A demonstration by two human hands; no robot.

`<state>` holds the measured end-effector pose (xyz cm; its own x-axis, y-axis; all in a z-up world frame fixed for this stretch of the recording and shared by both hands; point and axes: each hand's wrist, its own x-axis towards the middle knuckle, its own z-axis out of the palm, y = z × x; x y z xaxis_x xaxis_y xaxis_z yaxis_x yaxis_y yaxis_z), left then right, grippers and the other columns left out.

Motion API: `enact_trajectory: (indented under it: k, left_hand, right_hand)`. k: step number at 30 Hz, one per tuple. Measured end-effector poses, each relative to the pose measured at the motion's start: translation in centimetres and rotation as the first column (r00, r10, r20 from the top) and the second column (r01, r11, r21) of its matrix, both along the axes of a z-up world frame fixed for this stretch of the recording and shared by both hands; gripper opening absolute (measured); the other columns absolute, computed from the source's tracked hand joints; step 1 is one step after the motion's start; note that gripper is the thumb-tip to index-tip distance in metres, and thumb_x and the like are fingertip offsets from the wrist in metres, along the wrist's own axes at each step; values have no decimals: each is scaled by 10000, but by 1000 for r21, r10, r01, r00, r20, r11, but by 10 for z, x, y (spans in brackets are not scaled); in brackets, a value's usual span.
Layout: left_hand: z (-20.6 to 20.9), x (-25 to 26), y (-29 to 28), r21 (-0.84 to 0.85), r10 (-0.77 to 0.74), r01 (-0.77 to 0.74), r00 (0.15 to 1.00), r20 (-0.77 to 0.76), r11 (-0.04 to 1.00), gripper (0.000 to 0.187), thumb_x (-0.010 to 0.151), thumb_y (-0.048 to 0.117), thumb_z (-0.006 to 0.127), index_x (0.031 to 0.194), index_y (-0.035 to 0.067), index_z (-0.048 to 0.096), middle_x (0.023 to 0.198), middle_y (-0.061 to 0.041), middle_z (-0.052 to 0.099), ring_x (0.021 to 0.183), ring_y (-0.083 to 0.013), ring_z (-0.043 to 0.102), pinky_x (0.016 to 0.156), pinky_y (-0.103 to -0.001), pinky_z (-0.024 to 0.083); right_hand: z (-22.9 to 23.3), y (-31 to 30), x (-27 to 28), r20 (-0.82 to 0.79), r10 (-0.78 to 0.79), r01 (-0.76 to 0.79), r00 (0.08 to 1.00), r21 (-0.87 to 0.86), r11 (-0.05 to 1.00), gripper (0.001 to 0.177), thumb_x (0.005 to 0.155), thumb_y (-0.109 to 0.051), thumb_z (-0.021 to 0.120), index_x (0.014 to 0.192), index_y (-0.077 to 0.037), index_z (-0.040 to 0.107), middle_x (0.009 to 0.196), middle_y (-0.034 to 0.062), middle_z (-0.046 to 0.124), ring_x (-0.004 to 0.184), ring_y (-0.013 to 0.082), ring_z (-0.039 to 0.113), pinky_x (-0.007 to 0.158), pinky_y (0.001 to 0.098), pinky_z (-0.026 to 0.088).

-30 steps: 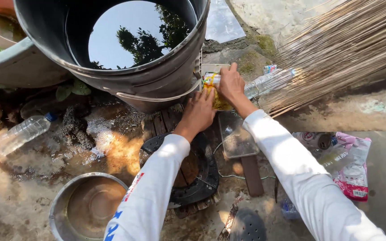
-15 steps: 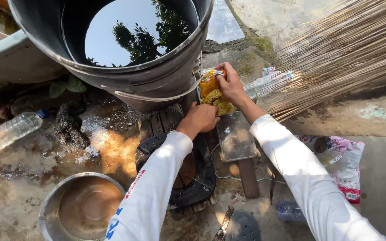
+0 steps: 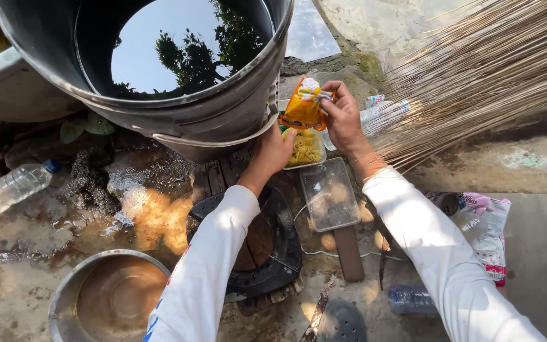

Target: Cleaning the burner components of a portable gas stove using a scraper and sponge.

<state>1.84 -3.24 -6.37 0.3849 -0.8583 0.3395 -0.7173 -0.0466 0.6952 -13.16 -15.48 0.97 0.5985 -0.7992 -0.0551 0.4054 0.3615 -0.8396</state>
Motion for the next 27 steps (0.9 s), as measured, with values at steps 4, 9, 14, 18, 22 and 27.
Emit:
enact_trajectory:
  k: [4,9,14,18,22,27]
  left_hand:
    - [-2,-3,-15,179,-12,80,936,-352,981,801,857,220,821,1449,-44,351,1439,-317,465,1359,-443,434,1129,-495,348]
    - [-40,4,-30,197,19,259,560,-828,946,678,764,89,868,1335,-33,525,1268,-170,676,1174,-266,667,1022,-381,537]
    - [-25,3,-25,57,-59,242,444,-894,969,599,806,-80,719,1342,95,518,1200,1,656,1096,-123,652,943,-286,536]
    - [-18,6,-28,-68,-236,288,602,-763,955,403,826,-122,713,1191,34,639,1113,-79,704,1045,-147,648,934,-296,548]
    - [15,9,-21,-179,-212,245,113,-971,953,221,925,30,656,1143,-5,648,1091,-143,713,1013,-195,670,916,-332,571]
    - [40,11,-9,-224,-379,315,626,-682,922,335,850,-136,679,1143,19,638,1256,-118,677,1157,-179,642,998,-308,514]
  right_hand:
    - [7,13,-7,-191,47,-111,980,-336,936,324,975,93,601,1252,-58,530,1155,17,607,1096,94,599,991,277,504]
    - [33,31,-13,-251,181,-255,951,-301,919,378,862,156,616,1161,-64,549,1145,8,619,1131,97,617,1032,297,544]
    - [74,57,-21,-512,-199,-356,835,-781,513,358,775,144,642,1090,-27,663,1154,92,655,1232,260,593,938,318,567]
    - [78,72,-30,-255,-371,-315,893,-942,-111,284,758,6,719,1001,-76,597,1188,93,701,1201,293,587,1052,479,483]
    - [58,80,-43,-267,-490,-218,829,-963,156,291,941,-14,671,1225,-34,609,1310,153,655,1269,302,598,1092,465,506]
    - [25,52,-42,-560,-445,10,699,-614,789,259,1087,-125,587,1328,-34,608,1276,135,689,1201,234,673,1031,397,557]
